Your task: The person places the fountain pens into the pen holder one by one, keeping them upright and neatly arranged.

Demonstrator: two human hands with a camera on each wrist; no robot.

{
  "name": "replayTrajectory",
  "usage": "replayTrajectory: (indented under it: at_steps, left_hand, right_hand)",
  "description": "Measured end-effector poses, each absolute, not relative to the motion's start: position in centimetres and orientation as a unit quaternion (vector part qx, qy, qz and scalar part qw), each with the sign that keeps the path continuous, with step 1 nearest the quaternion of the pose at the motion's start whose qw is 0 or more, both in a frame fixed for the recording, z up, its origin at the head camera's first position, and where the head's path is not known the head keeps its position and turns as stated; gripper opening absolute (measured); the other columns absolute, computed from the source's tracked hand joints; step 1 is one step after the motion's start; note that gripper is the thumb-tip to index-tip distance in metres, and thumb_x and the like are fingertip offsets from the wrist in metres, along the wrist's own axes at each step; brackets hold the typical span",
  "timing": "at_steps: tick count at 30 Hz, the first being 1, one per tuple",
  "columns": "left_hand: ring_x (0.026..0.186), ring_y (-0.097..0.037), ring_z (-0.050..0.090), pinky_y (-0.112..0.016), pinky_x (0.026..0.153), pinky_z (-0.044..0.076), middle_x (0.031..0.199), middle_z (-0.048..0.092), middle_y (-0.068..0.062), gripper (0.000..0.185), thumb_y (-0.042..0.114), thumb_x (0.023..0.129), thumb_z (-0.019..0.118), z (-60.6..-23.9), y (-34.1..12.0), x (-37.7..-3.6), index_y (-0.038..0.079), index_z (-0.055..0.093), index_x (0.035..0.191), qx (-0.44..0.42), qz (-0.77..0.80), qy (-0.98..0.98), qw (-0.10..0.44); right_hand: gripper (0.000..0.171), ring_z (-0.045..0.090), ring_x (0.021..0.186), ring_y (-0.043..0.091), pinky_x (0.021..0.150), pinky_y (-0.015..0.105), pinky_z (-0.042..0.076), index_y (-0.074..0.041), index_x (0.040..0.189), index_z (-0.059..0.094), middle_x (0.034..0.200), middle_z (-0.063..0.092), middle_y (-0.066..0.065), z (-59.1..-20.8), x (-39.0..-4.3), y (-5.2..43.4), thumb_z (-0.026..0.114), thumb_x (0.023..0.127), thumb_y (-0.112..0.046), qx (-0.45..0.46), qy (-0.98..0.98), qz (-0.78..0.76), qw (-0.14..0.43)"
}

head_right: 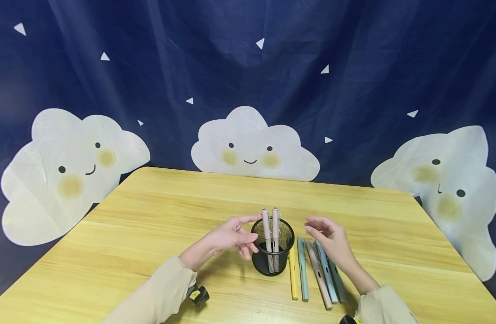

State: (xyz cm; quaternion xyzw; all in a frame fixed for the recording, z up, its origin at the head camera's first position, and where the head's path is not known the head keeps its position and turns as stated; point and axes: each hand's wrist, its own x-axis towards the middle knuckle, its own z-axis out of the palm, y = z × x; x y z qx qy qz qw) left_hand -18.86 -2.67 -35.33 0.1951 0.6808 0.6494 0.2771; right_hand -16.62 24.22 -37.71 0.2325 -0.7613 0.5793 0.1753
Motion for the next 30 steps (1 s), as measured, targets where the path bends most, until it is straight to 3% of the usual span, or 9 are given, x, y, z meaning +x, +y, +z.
replayTrajectory:
  at_steps: [30]
  left_hand:
    - [0.050,-0.019,0.060,-0.022,0.044,0.048,0.076,0.065,-0.020,0.054,0.004,0.087,0.056,-35.1,-2.8,-18.7,0.012,0.035,0.136,0.194,0.648,0.684,0.274]
  right_hand:
    - [0.030,0.061,0.074,0.008,0.058,0.022,0.052,-0.013,0.100,0.062,0.089,0.065,-0.005,-39.0,-16.8,26.4,0.054,0.083,0.010,0.208,-0.784,0.569,0.136]
